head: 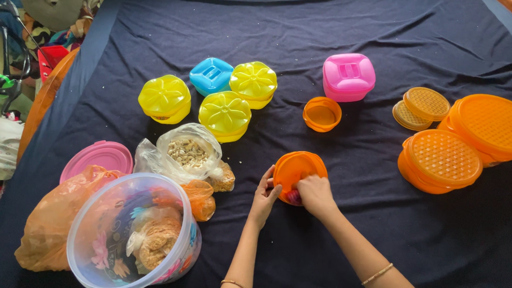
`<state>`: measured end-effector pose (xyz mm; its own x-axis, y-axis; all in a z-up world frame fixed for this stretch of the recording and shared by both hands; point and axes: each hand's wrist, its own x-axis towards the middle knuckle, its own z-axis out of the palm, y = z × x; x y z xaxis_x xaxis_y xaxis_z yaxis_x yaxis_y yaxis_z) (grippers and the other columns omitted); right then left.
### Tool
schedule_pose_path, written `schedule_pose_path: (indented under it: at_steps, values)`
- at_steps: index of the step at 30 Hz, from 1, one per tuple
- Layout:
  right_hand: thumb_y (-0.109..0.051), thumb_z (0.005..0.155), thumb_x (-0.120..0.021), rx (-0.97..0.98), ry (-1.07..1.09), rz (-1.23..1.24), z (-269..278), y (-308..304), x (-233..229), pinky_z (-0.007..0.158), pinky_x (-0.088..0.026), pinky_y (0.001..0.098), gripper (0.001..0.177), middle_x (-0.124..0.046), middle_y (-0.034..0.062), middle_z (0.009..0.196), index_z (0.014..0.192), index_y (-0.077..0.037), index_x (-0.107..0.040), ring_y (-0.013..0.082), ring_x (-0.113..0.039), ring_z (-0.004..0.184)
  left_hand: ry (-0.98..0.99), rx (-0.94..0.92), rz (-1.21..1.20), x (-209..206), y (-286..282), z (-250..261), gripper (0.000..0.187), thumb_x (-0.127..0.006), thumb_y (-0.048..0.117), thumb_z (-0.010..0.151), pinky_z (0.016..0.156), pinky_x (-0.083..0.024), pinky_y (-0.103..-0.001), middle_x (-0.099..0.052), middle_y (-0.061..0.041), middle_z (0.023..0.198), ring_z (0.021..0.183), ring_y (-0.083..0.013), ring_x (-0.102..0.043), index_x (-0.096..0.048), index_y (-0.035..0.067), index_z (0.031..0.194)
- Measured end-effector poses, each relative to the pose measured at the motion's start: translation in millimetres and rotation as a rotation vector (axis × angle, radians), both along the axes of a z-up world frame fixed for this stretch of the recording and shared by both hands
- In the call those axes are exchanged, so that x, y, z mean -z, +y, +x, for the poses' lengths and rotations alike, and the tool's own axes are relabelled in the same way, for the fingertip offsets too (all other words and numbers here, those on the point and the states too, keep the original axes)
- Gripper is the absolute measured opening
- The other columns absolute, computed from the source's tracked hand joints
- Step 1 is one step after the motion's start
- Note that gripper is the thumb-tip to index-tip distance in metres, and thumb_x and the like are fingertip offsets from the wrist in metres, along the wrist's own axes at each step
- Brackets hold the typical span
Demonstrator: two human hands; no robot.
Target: The person wipes the inside of orange plastic containers with a cloth, then scoops dry food items from a plastic bag into the containers and secures the lids. The person repeats this process for multiple containers on a dark blue bedsheet.
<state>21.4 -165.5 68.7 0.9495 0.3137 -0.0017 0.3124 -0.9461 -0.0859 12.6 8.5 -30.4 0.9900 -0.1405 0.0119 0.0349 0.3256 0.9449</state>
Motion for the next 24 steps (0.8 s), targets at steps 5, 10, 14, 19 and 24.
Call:
schedule_pose_path:
  at_steps: [5, 10, 14, 19, 24]
  values:
    - [-0.004, 0.077, -0.069, 0.178, -0.162, 0.346, -2.0, -20.8, -57.2, 0.081, -0.055, 0.0411, 0.032, -0.070, 0.0048, 0.101, 0.098, -0.023, -0.081, 0.0270, -0.065, 0.101, 0.031, -0.039, 0.081, -3.7, 0.5, -0.3, 0.084, -0.077, 0.036, 0.087, 0.089, -0.050, -0.026, -0.063, -0.001, 0.117, 0.095, -0.0092, -0.057, -0.038, 0.011, 0.157]
    - [-0.002, 0.072, -0.072, 0.170, -0.042, 0.507, -5.8, -33.3, -79.1, 0.079, -0.054, 0.0414, 0.036, -0.071, 0.0041, 0.100, 0.103, -0.020, -0.079, 0.0272, -0.066, 0.095, -0.046, -0.048, 0.101, -5.6, -0.2, -1.2, 0.077, -0.079, 0.040, 0.086, 0.101, -0.043, -0.027, -0.065, -0.002, 0.135, 0.121, -0.0088, -0.060, -0.051, 0.004, 0.148]
    - [-0.002, 0.078, -0.068, 0.119, -0.273, 0.460, -11.8, -14.8, -65.9, 0.079, -0.054, 0.0402, 0.033, -0.072, 0.0018, 0.097, 0.102, -0.020, -0.080, 0.0268, -0.066, 0.095, -0.017, -0.062, 0.149, -3.5, 0.6, -0.5, 0.070, -0.080, 0.038, 0.085, 0.101, -0.042, -0.029, -0.068, -0.004, 0.132, 0.119, -0.0117, -0.061, -0.057, 0.005, 0.142]
    - [-0.006, 0.080, -0.070, -0.098, -0.372, 0.265, -8.5, 17.2, -34.2, 0.075, -0.053, 0.0432, 0.033, -0.070, 0.0072, 0.102, 0.112, -0.013, -0.075, 0.0301, -0.066, 0.094, -0.029, -0.081, 0.107, 4.0, -1.6, 0.6, 0.063, -0.080, 0.030, 0.087, 0.098, -0.044, -0.027, -0.070, -0.004, 0.126, 0.113, -0.0103, -0.062, -0.059, 0.004, 0.141]
    - [-0.008, 0.079, -0.069, -0.110, -0.265, 0.466, -4.8, 26.6, -10.8, 0.084, -0.054, 0.0430, 0.040, -0.066, 0.0132, 0.112, 0.118, -0.010, -0.073, 0.0335, -0.065, 0.100, 0.026, -0.053, -0.031, 0.8, 0.9, 3.0, 0.055, -0.076, 0.026, 0.093, 0.093, -0.052, -0.025, -0.069, -0.003, 0.116, 0.104, -0.0089, -0.064, -0.059, 0.002, 0.139]
